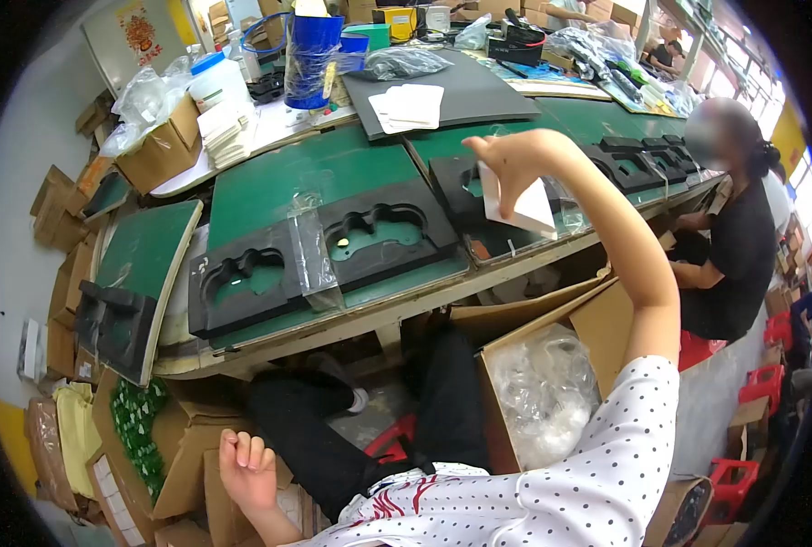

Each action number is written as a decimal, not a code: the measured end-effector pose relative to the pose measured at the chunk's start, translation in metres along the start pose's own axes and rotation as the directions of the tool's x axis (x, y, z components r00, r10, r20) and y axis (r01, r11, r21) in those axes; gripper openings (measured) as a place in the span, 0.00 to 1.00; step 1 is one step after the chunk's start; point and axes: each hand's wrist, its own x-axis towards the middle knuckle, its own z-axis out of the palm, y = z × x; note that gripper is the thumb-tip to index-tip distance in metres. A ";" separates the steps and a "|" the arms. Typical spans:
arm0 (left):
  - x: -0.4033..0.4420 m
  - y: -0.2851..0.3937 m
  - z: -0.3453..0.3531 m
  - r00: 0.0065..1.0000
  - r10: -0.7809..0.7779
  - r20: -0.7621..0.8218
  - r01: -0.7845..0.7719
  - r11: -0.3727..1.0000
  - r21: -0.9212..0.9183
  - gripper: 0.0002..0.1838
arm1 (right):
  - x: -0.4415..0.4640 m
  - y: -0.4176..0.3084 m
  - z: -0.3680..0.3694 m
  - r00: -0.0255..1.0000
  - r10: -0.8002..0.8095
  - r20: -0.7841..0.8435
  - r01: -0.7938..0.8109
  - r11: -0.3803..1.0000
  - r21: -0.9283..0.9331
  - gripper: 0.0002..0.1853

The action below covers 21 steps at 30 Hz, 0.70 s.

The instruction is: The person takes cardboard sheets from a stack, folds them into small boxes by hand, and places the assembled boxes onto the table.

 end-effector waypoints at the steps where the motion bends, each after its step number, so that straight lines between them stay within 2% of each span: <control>1: -0.001 -0.003 0.002 1.000 -0.008 -0.018 0.007 1.000 -0.008 0.06 | -0.006 -0.005 0.007 0.977 -0.164 -0.139 0.155 0.985 -0.075 0.57; 2: 0.000 -0.006 0.003 0.999 -0.013 -0.035 0.012 1.000 -0.020 0.06 | -0.016 -0.013 0.009 0.941 -0.232 -0.248 0.200 0.969 -0.147 0.56; 3: -0.001 -0.006 0.002 0.999 -0.023 -0.047 0.020 0.999 -0.050 0.06 | -0.022 -0.025 0.009 0.915 -0.250 -0.317 0.146 0.936 -0.320 0.52; 5: -0.001 -0.008 0.002 0.995 -0.057 -0.082 0.049 0.995 -0.092 0.05 | -0.007 -0.027 0.023 0.786 -0.448 -0.425 0.121 0.787 -0.605 0.48; 8: 0.002 -0.009 0.008 0.993 -0.100 -0.062 0.098 0.994 -0.042 0.05 | 0.051 0.013 0.062 0.627 -0.682 -0.377 0.223 0.620 -0.752 0.47; 10: 0.006 -0.004 0.017 0.991 -0.092 -0.101 0.096 0.994 0.043 0.07 | 0.042 0.030 0.071 0.687 -0.636 -0.351 0.196 0.627 -0.754 0.48; 11: 0.011 0.004 0.025 0.993 -0.076 -0.090 0.092 0.979 0.183 0.08 | 0.041 0.033 0.074 0.713 -0.615 -0.338 0.182 0.628 -0.757 0.48; 12: 0.018 0.013 0.034 0.999 0.008 -0.051 0.011 0.933 0.359 0.08 | 0.021 0.016 0.054 0.851 -0.458 -0.258 0.133 0.662 -0.738 0.48; 13: 0.028 0.026 0.047 0.989 0.132 0.071 -0.148 0.797 0.586 0.08 | 0.008 0.006 0.036 0.849 -0.446 -0.285 0.155 0.724 -0.672 0.47; 14: 0.037 0.039 0.070 0.944 0.282 0.169 -0.312 0.610 0.729 0.06 | -0.004 -0.003 0.023 0.850 -0.429 -0.304 0.181 0.782 -0.597 0.46; 15: 0.047 0.054 0.085 0.809 0.442 0.387 -0.540 0.301 0.786 0.05 | -0.013 -0.008 0.014 0.855 -0.409 -0.320 0.205 0.832 -0.515 0.45; 16: 0.056 0.068 0.105 0.576 0.560 0.596 -0.762 0.102 0.640 0.05 | -0.016 -0.007 0.008 0.795 -0.432 -0.425 0.272 0.881 -0.386 0.43; 17: 0.055 0.106 0.120 0.601 0.315 0.735 -0.793 0.121 0.597 0.09 | -0.020 -0.005 0.003 0.732 -0.427 -0.531 0.344 0.904 -0.253 0.41; 18: 0.056 0.125 0.137 0.454 0.233 0.860 -0.887 0.024 0.462 0.09 | -0.032 -0.015 -0.004 0.719 -0.344 -0.604 0.290 0.938 -0.189 0.30; 19: 0.057 0.135 0.155 0.317 0.147 0.937 -0.944 -0.053 0.327 0.09 | -0.030 -0.021 -0.004 0.743 -0.296 -0.600 0.254 0.954 -0.157 0.27; 21: 0.056 0.139 0.182 0.135 0.014 0.991 -0.984 -0.119 0.136 0.09 | -0.020 -0.031 0.006 0.790 -0.187 -0.584 0.169 0.982 -0.086 0.21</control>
